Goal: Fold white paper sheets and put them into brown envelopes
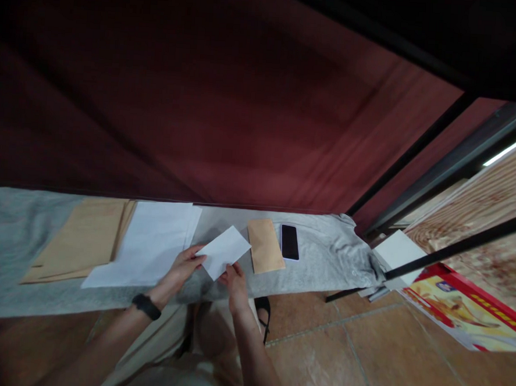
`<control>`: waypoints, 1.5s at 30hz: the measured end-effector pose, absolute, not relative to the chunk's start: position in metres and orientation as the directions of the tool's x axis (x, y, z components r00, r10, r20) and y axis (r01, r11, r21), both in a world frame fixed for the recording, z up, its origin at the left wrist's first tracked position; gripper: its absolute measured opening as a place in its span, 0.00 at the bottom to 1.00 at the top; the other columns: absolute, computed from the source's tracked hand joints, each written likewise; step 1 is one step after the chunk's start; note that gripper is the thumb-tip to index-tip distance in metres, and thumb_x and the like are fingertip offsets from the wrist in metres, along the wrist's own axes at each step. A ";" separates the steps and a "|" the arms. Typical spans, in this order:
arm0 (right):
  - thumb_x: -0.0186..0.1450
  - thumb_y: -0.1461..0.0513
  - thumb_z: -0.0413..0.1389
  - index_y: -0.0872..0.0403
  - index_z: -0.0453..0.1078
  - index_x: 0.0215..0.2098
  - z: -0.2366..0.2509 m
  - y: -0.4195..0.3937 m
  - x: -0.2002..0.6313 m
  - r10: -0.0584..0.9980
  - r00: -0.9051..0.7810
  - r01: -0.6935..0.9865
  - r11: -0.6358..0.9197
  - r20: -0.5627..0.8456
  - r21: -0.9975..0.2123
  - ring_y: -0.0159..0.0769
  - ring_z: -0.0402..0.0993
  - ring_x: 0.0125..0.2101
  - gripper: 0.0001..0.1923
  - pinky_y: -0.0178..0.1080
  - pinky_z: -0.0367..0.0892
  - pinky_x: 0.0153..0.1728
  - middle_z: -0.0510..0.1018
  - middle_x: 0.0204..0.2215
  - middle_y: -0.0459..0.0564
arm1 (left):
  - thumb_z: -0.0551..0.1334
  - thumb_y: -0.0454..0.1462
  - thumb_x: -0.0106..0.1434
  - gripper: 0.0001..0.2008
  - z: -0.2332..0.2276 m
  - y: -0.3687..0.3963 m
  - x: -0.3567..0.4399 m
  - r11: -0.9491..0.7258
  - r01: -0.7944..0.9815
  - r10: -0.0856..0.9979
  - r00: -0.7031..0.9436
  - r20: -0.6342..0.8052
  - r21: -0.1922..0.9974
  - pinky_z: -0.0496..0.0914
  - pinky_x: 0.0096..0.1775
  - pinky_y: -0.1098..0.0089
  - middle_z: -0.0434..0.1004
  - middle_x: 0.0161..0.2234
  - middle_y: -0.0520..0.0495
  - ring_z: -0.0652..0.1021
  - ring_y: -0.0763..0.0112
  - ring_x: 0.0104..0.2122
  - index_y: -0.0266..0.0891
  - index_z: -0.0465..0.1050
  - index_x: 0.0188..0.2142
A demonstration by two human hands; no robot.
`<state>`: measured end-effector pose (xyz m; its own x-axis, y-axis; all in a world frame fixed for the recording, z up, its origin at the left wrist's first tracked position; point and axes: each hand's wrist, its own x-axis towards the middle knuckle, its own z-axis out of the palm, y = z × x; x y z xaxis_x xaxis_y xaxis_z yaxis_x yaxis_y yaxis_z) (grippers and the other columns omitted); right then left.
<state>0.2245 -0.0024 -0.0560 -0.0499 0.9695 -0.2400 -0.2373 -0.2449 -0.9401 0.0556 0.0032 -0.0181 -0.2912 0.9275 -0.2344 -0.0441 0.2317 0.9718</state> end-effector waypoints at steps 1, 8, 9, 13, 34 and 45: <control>0.64 0.51 0.54 0.55 0.71 0.50 -0.059 -0.002 0.230 0.977 -0.006 -0.153 -0.212 -0.214 -0.965 0.43 0.82 0.33 0.21 0.45 0.78 0.35 0.84 0.37 0.56 | 0.66 0.40 0.47 0.22 -0.021 0.008 0.049 0.222 0.030 0.939 -0.276 -0.206 0.975 0.68 0.30 0.69 0.81 0.30 0.48 0.77 0.66 0.29 0.35 0.79 0.43; 0.71 0.59 0.46 0.54 0.66 0.63 -0.055 -0.005 0.248 0.955 0.056 0.456 0.236 0.292 -0.858 0.44 0.62 0.65 0.23 0.53 0.60 0.65 0.67 0.65 0.59 | 0.63 0.36 0.45 0.19 -0.040 0.044 0.017 0.151 0.408 0.988 -0.074 -0.132 0.901 0.69 0.32 0.68 0.83 0.31 0.47 0.78 0.62 0.30 0.37 0.81 0.39; 0.72 0.61 0.45 0.53 0.67 0.62 -0.052 -0.003 0.246 0.934 -0.026 0.540 0.313 0.356 -0.781 0.43 0.59 0.67 0.23 0.53 0.58 0.66 0.66 0.66 0.58 | 0.63 0.35 0.44 0.19 -0.042 0.048 0.016 0.147 0.413 0.989 -0.065 -0.131 0.899 0.69 0.32 0.68 0.82 0.31 0.48 0.78 0.62 0.30 0.37 0.81 0.38; 0.74 0.62 0.44 0.53 0.66 0.65 -0.047 0.016 0.231 0.863 -0.308 0.739 0.482 0.400 -0.471 0.42 0.56 0.69 0.23 0.51 0.57 0.66 0.63 0.69 0.54 | 0.63 0.34 0.44 0.19 -0.046 0.059 0.016 0.131 0.425 0.991 -0.084 -0.105 0.896 0.68 0.31 0.69 0.79 0.28 0.50 0.76 0.65 0.28 0.37 0.81 0.38; 0.74 0.58 0.48 0.58 0.49 0.73 -0.080 0.023 0.220 0.879 -0.410 0.854 0.464 0.244 -0.237 0.48 0.46 0.72 0.32 0.54 0.45 0.69 0.50 0.72 0.61 | 0.48 0.38 0.73 0.24 -0.065 0.019 0.094 -0.189 0.789 0.930 -0.047 0.365 0.585 0.62 0.66 0.53 0.58 0.70 0.39 0.62 0.59 0.68 0.39 0.63 0.65; 0.74 0.64 0.45 0.60 0.53 0.72 -0.069 0.044 0.227 0.903 -0.388 0.857 0.427 0.184 -0.287 0.44 0.49 0.71 0.29 0.51 0.47 0.69 0.55 0.71 0.59 | 0.44 0.43 0.74 0.30 -0.071 0.016 0.100 -0.063 0.924 0.976 -0.022 0.217 0.378 0.51 0.69 0.51 0.60 0.69 0.34 0.57 0.57 0.71 0.31 0.59 0.69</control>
<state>0.2271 0.0444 -0.0690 -0.3885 0.9029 0.1837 0.8573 0.4273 -0.2872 0.1001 0.0155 -0.0711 -0.0221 0.9759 0.2173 0.9236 -0.0633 0.3782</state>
